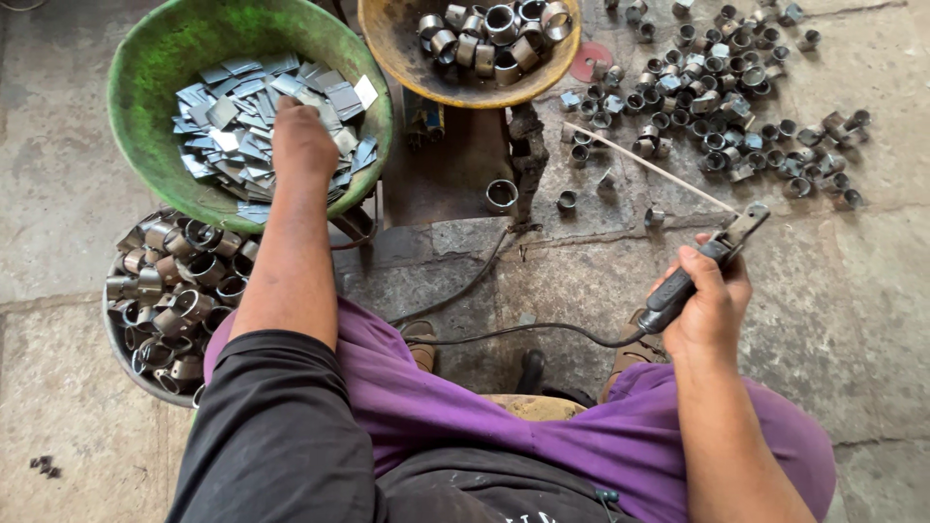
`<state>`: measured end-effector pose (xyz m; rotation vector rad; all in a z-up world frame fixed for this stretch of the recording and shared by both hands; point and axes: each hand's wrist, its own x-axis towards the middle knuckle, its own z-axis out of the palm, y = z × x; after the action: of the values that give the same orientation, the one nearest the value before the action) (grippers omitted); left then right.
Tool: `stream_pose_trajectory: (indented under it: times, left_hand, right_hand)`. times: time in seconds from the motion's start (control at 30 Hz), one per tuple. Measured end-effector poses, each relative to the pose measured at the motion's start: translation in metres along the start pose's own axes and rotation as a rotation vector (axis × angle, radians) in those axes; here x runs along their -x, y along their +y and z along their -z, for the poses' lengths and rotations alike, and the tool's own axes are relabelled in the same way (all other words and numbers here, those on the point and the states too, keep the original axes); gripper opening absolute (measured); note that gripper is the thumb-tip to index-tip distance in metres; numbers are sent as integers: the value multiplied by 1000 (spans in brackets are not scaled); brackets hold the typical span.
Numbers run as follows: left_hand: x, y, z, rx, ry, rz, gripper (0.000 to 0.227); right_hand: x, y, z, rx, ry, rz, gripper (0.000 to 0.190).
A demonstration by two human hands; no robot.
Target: The person sits on the floor and repeatedly picks small metal plates and cylindrical metal pieces from nearby bowls. They place the pieces on a metal surface and weld them together using a handheld welding torch, then drop the finished pieces into a yellow bowl.
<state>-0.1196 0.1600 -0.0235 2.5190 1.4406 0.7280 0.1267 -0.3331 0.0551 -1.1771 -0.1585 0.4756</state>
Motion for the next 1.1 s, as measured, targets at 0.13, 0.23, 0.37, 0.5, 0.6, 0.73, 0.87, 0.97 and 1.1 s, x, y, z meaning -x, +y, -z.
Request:
stream_pose_trajectory:
  times: [0.13, 0.23, 0.37, 0.5, 0.6, 0.73, 0.87, 0.97, 1.1]
  left_hand:
    - [0, 8, 10, 187, 55, 230, 22]
    - [-1, 17, 32, -294, -80, -13, 24]
    - [9, 50, 53, -196, -84, -85, 40]
    - [43, 113, 35, 108, -309, -231, 31]
    - [82, 158, 5, 155, -481, -391, 37]
    - [105, 172, -14, 192, -373, -577, 44]
    - [101, 167, -26, 128, -397, -533, 41]
    - [102, 165, -33, 116, -412, -508, 43]
    - [104, 164, -37, 133, -413, -493, 47]
  right_hand:
    - [0, 0, -1, 30, 11, -4, 29]
    - [-1, 0, -1, 30, 10, 11, 29]
    - [2, -3, -1, -13, -3, -15, 29]
    - [3, -5, -3, -11, -4, -17, 30]
    - [4, -3, -2, -17, -32, -13, 32]
    - [5, -3, -1, 1, -38, 4, 32]
    - [5, -7, 4, 10, -7, -13, 33]
    - [4, -10, 6, -2, 12, -30, 33]
    - [5, -12, 7, -7, -3, -33, 33]
